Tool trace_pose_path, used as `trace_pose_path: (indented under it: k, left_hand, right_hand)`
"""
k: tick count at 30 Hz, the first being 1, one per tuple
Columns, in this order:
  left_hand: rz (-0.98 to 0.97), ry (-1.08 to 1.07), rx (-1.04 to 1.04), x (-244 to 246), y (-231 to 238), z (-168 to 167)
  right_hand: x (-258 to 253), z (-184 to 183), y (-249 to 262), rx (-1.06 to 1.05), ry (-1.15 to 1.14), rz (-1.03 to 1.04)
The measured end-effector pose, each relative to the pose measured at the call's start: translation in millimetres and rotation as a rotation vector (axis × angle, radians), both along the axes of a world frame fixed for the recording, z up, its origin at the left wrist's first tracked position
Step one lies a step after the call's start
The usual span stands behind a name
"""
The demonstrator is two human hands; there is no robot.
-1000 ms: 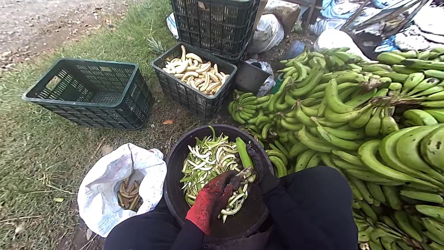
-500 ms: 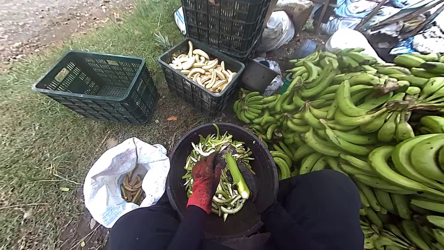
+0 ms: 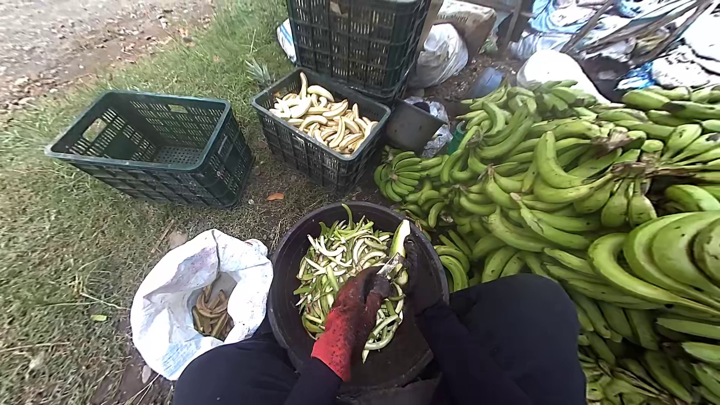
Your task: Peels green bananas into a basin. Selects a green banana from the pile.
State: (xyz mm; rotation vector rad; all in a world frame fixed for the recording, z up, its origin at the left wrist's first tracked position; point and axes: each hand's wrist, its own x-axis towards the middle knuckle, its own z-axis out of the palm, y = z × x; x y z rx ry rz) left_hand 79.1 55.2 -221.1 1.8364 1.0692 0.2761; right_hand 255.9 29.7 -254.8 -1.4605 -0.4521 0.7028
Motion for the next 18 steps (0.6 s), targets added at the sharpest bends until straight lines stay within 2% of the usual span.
trace_pose_path:
  k: [2, 5, 7, 10, 12, 13, 15, 18]
  left_hand:
    - [-0.006, 0.038, 0.069, 0, -4, -2]
    - [0.032, 0.065, 0.079, 2, -1, -9]
    - [0.059, 0.087, 0.073, 2, 9, -13]
    - [0.142, 0.122, 0.185, 0, 34, -16]
    - [0.249, 0.123, 0.208, -4, 55, -20]
    - [0.289, 0.116, 0.212, -7, 63, -22]
    - [0.291, 0.082, 0.210, -8, 62, -24]
    - [0.170, 0.035, 0.222, -1, 36, -18]
  right_hand:
    - [3, -7, 5, 0.063, -0.017, -0.043]
    - [-1, -1, 20, 0.018, 0.021, -0.126]
    - [-11, 11, 19, 0.051, 0.105, -0.063]
    - [-24, 10, 3, 0.010, 0.279, 0.342]
    - [-28, 1, -9, -0.106, 0.286, 0.685]
    - [-29, -3, -12, -0.159, 0.297, 0.789]
    - [-24, -17, -14, -0.141, 0.359, 0.733]
    - [-15, -8, 0, -0.061, 0.340, 0.344]
